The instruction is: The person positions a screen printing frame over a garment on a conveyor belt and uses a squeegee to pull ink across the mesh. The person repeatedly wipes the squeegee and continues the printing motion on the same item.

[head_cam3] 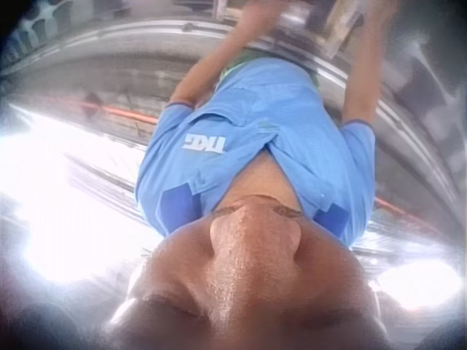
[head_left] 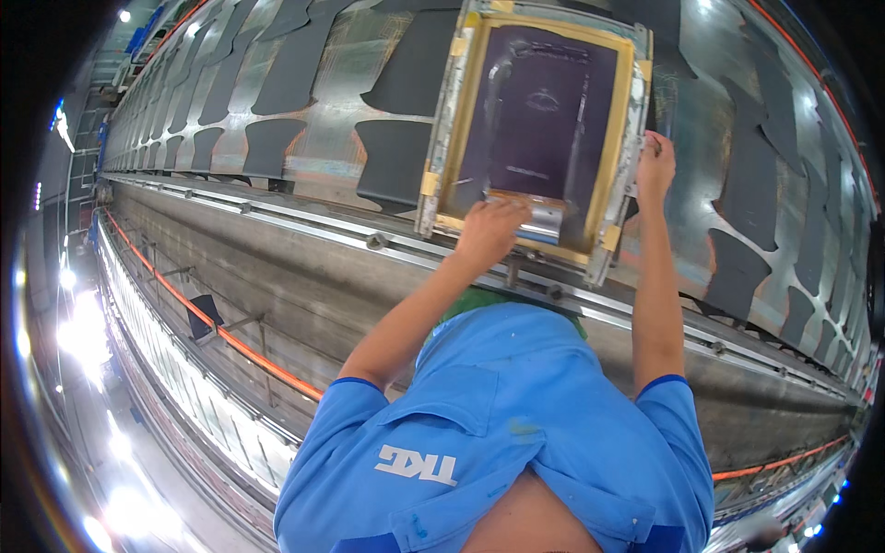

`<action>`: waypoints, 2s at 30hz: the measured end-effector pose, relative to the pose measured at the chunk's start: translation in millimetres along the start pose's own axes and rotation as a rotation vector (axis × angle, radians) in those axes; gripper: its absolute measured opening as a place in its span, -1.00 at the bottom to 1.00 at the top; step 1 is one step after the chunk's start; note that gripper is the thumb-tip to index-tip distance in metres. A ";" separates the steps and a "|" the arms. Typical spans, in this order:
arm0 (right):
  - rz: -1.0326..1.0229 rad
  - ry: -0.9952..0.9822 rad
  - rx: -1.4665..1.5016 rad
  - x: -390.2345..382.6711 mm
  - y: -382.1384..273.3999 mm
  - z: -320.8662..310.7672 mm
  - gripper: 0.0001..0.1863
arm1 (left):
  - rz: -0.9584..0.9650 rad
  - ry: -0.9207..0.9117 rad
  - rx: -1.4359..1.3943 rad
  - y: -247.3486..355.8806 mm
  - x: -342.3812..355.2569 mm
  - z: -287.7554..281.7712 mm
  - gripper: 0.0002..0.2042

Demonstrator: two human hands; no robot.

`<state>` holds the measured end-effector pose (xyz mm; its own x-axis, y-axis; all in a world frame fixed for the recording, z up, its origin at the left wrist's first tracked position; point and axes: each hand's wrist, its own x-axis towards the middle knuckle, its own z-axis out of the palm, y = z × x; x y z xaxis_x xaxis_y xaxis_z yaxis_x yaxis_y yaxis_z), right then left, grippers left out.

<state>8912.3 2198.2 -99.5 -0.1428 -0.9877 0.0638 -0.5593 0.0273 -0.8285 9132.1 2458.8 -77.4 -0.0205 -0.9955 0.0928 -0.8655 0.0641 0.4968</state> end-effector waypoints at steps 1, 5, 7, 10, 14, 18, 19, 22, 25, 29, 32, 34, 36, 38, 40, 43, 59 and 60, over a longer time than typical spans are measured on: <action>-0.030 0.035 0.026 -14.7 -10.5 40.8 -0.76 | 0.006 -0.014 0.014 -41.4 -1.0 -21.6 -0.53; 0.020 0.005 0.113 -74.6 -69.4 159.6 -0.77 | -0.003 -0.031 0.041 -160.8 -32.6 -89.2 -0.53; 0.028 -0.001 0.097 -96.1 -89.1 183.8 -0.77 | 0.012 -0.020 0.033 -191.8 -44.2 -102.9 -0.53; -0.002 0.021 0.055 -106.2 -104.8 201.1 -0.79 | 0.006 -0.021 0.020 -216.6 -44.9 -111.2 -0.54; 0.051 0.024 0.047 -111.5 -109.0 214.1 -0.79 | -0.027 -0.055 0.004 -234.4 -65.5 -120.2 -0.47; 0.066 -0.001 -0.003 -107.5 -96.2 223.7 -0.79 | 0.047 -0.082 0.066 -243.6 -87.5 -128.2 -0.44; 0.081 -0.013 -0.010 -105.6 -96.3 228.1 -0.80 | 0.034 -0.116 0.051 -246.6 -94.3 -125.6 -0.42; 0.056 0.033 0.008 -101.5 -89.9 229.3 -0.79 | 0.113 -0.089 0.102 -250.7 -101.2 -109.8 -0.40; 0.057 -0.005 0.015 -106.6 -90.1 228.0 -0.76 | 0.114 -0.049 0.148 -249.8 -82.0 -107.5 -0.40; 0.096 -0.016 -0.020 -101.6 -91.3 224.6 -0.72 | 0.098 0.046 0.149 -267.4 0.2 -101.0 -0.44; 0.118 -0.015 -0.006 -102.6 -96.4 223.7 -0.71 | 0.120 0.102 0.138 -291.5 78.8 -101.7 -0.51; 0.192 -0.055 -0.019 -105.9 -102.6 221.4 -0.73 | 0.075 0.058 0.129 -306.3 134.3 -112.1 -0.58; 0.210 -0.051 -0.020 -109.9 -111.2 217.4 -0.74 | 0.019 -0.025 0.099 -313.7 187.1 -130.8 -0.64; 0.179 -0.016 -0.007 -109.2 -109.7 218.3 -0.76 | -0.002 -0.082 0.045 -322.1 224.7 -139.3 -0.68; 0.087 0.042 0.019 -109.8 -109.1 220.3 -0.77 | 0.126 -0.024 0.139 -329.8 243.5 -129.7 -0.67; 0.199 -0.028 0.017 -111.6 -117.6 217.3 -0.76 | 0.148 0.009 0.228 -324.8 227.0 -114.9 -0.67; 0.074 -0.007 0.083 -101.0 -88.0 227.1 -0.72 | 0.164 0.087 0.139 -246.3 -42.9 -103.0 -0.63; 0.066 0.007 0.084 -100.4 -82.4 227.8 -0.72 | 0.150 0.067 0.131 -249.6 -30.5 -106.0 -0.62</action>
<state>9158.7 2260.0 -164.4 -0.1830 -0.9830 0.0114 -0.4779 0.0789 -0.8748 9401.7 2480.5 -112.8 -0.1248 -0.9683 0.2163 -0.9129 0.1975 0.3572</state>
